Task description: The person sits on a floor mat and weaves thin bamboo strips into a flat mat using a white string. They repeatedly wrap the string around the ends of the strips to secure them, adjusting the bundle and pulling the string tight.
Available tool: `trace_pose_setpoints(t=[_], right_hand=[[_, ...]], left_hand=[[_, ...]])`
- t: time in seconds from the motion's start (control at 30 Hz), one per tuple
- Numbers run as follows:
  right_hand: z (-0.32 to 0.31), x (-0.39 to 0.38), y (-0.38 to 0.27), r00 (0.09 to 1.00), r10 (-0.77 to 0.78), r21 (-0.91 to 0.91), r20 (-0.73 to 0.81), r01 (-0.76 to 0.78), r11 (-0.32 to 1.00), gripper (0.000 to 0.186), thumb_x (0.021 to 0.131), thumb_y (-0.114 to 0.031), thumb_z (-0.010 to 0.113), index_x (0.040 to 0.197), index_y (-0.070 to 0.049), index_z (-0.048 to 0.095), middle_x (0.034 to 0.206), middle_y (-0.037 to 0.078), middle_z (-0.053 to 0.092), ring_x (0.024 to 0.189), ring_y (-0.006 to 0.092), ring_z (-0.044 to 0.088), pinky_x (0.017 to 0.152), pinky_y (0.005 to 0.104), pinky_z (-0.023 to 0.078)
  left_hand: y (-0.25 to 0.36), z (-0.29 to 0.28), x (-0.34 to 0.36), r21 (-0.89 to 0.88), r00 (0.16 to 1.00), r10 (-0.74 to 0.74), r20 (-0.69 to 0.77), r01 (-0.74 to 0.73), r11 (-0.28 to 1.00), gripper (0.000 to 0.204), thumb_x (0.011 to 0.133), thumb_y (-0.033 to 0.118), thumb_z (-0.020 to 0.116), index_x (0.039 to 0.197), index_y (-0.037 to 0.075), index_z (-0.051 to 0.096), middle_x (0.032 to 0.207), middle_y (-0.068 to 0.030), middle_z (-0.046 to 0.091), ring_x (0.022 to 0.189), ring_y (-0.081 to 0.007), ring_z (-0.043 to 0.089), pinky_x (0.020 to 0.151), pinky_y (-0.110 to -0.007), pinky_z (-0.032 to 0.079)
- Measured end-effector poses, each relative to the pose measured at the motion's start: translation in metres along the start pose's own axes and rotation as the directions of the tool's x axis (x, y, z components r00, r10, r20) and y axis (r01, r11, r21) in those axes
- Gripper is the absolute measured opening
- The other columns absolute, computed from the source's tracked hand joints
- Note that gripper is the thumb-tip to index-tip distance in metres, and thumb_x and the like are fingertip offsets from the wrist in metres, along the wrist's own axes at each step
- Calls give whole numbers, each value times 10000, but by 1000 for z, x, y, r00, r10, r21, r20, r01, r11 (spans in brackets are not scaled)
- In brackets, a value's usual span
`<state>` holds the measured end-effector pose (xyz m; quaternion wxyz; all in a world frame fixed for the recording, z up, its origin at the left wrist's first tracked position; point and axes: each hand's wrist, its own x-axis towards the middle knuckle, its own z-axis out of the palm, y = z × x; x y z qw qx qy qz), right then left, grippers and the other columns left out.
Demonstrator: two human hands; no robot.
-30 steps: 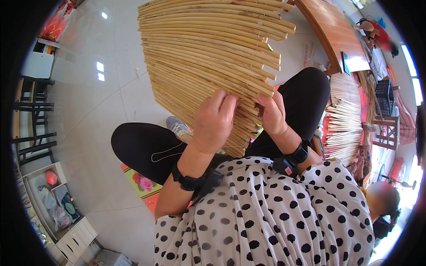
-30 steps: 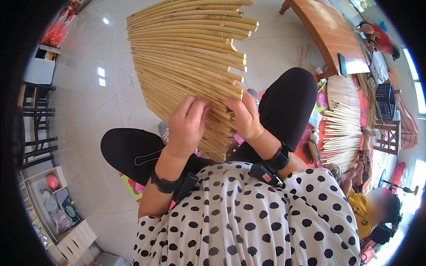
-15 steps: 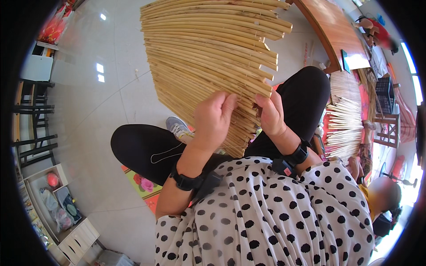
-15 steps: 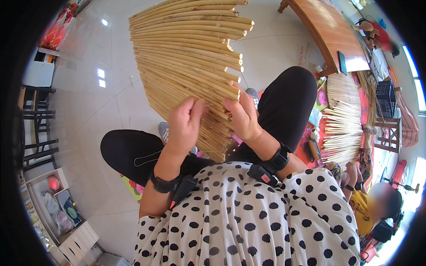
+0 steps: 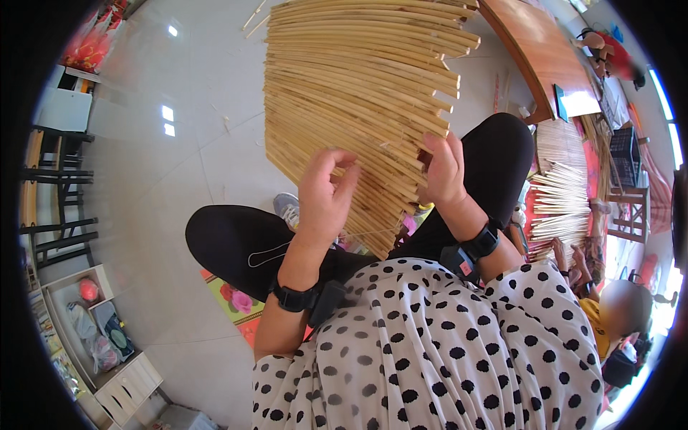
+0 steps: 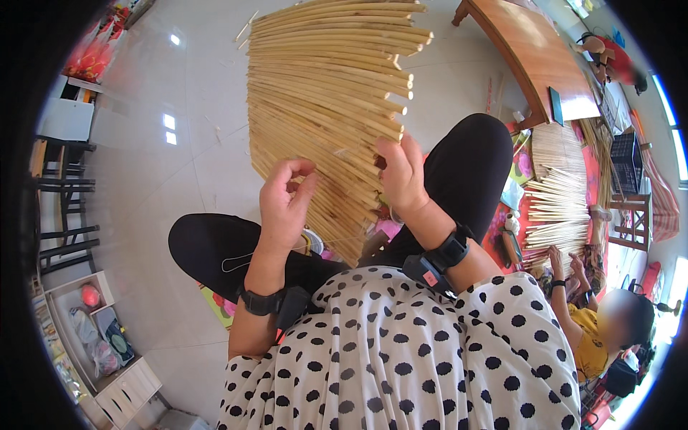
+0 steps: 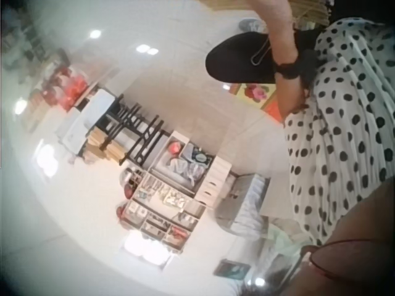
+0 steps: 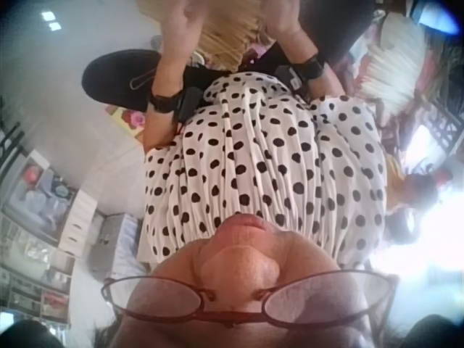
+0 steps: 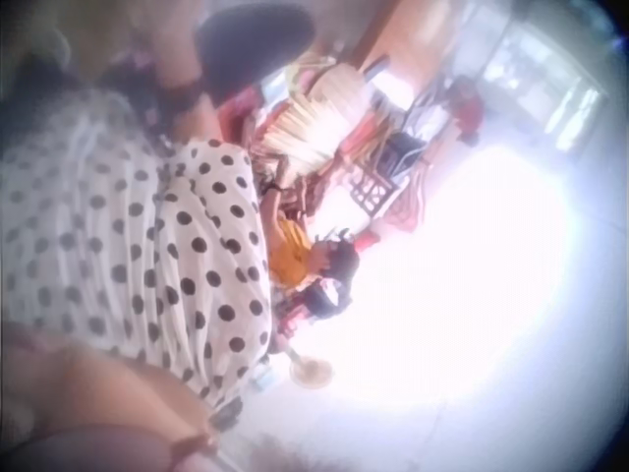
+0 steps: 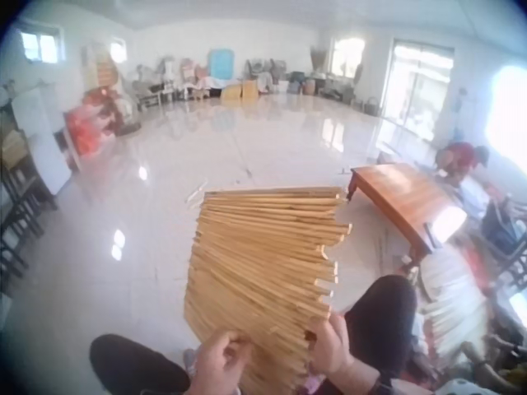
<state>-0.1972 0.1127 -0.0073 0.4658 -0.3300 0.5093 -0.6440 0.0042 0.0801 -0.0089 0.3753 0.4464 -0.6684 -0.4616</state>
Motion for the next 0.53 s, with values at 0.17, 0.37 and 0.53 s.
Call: trace_pose_setpoints(t=[0.17,0.37,0.53], right_hand=[[-26,7,-11,998,3,140,-65,6,990,348,951,-176,488,1213,19,606,1123,119,679,998,246,672,890,382,531],[-60,16,-29,978,7,451,-209,90,888,441,990,-280,476,1319,4,551,1248,157,662,1114,316,657,967,463,524],[-34,-1,-71,991,-104,547,-81,132,827,551,990,-358,460,1397,13,489,1352,187,604,1202,353,611,1024,480,492]], left_hand=[[-7,-36,-3,282,978,130,-166,-80,956,270,906,27,676,1169,23,615,1279,-121,587,1126,-213,606,833,-311,547],[20,-85,-22,322,889,207,-409,-72,944,347,895,58,691,1225,62,584,1341,-149,551,1214,-283,558,897,-370,505],[46,-111,-49,236,781,221,-584,-97,967,539,967,77,627,1468,112,432,1540,-165,371,1392,-328,421,1045,-430,471]])
